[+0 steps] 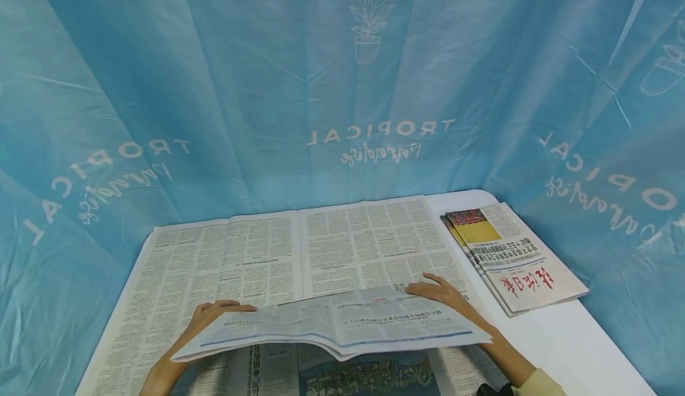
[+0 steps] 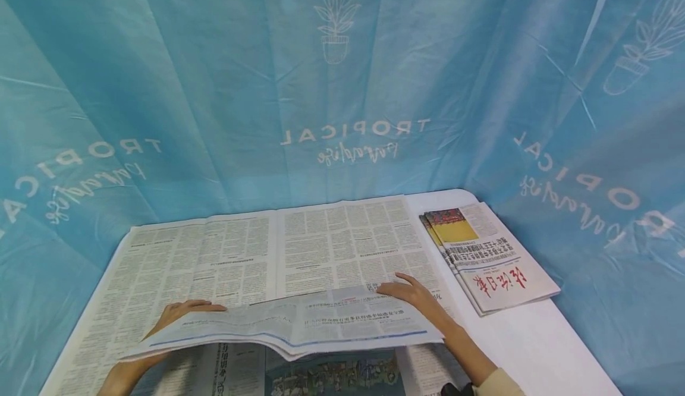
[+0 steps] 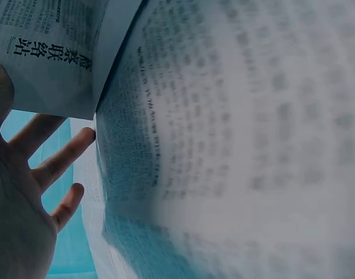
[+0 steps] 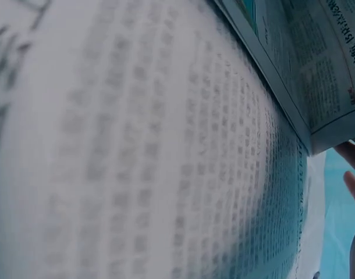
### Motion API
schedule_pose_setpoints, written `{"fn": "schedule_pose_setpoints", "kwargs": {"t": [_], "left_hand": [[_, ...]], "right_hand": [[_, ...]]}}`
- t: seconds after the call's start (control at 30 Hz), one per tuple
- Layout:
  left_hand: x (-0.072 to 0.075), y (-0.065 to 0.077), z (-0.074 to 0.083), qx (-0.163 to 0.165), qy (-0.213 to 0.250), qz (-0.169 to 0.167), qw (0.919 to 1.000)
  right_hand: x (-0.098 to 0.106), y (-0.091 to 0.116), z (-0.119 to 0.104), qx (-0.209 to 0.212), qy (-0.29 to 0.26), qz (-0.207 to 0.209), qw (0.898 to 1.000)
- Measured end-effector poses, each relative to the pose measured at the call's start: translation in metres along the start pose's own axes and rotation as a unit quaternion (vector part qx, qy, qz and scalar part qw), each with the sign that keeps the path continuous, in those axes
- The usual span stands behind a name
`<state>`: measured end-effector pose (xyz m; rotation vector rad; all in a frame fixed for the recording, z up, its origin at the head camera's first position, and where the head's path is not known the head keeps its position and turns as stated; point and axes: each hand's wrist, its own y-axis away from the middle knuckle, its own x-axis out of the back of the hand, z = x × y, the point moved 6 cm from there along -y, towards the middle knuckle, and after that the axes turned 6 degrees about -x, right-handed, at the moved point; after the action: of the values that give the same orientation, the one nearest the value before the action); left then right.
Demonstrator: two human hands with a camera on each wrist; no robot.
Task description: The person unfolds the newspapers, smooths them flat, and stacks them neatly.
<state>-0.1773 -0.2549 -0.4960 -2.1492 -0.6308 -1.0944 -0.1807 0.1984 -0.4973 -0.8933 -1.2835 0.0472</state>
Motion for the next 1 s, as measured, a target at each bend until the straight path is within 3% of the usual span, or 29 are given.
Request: {"fn": "schedule_pose_setpoints", "kwargs": {"t": [0.03, 0.07, 0.1, 0.17, 0.2, 0.27, 0.4, 0.5, 0.63, 0.7, 0.77, 0.83, 1.0], "left_hand": [[0.002, 0.001, -0.001, 0.024, 0.246, 0.023, 0.9686], [0.005, 0.001, -0.003, 0.047, 0.372, 0.048, 0.9259], [0.007, 0.001, -0.005, 0.073, 0.436, 0.065, 0.8948], [0.005, -0.001, -0.007, 0.123, 0.466, 0.035, 0.8752], [0.004, -0.003, -0.008, 0.132, 0.481, 0.03, 0.8661], [0.003, -0.005, -0.009, 0.145, 0.495, 0.025, 0.8563], [-0.001, -0.008, -0.011, 0.153, 0.507, 0.023, 0.8476], [-0.008, -0.008, -0.014, 0.192, 0.524, -0.021, 0.8293], [-0.02, -0.01, -0.016, 0.246, 0.542, -0.091, 0.7981], [-0.021, -0.013, -0.017, 0.245, 0.545, -0.099, 0.7957], [-0.022, -0.015, -0.016, 0.238, 0.544, -0.093, 0.799], [-0.021, -0.016, -0.015, 0.232, 0.539, -0.083, 0.8056], [-0.022, -0.016, -0.015, 0.245, 0.523, -0.088, 0.8113]], "right_hand": [[-0.001, 0.0, 0.002, -0.023, -0.014, -0.008, 1.0], [-0.001, 0.0, 0.005, -0.058, -0.076, -0.013, 0.995], [-0.001, 0.0, 0.008, -0.091, -0.136, -0.009, 0.987], [-0.004, 0.002, 0.013, -0.149, -0.141, -0.017, 0.979], [-0.005, 0.003, 0.015, -0.178, -0.145, -0.018, 0.973], [-0.005, 0.003, 0.02, -0.226, -0.142, -0.015, 0.964], [-0.009, 0.002, 0.027, -0.302, -0.154, -0.019, 0.941], [-0.016, 0.001, 0.032, -0.324, -0.175, -0.024, 0.929], [-0.021, 0.0, 0.035, -0.319, -0.149, 0.0, 0.936], [-0.023, -0.002, 0.036, -0.316, -0.13, 0.017, 0.94], [-0.025, -0.004, 0.036, -0.318, -0.113, 0.027, 0.941], [-0.027, -0.006, 0.037, -0.33, -0.113, 0.022, 0.937], [-0.032, -0.01, 0.04, -0.359, -0.133, -0.003, 0.924]]}}
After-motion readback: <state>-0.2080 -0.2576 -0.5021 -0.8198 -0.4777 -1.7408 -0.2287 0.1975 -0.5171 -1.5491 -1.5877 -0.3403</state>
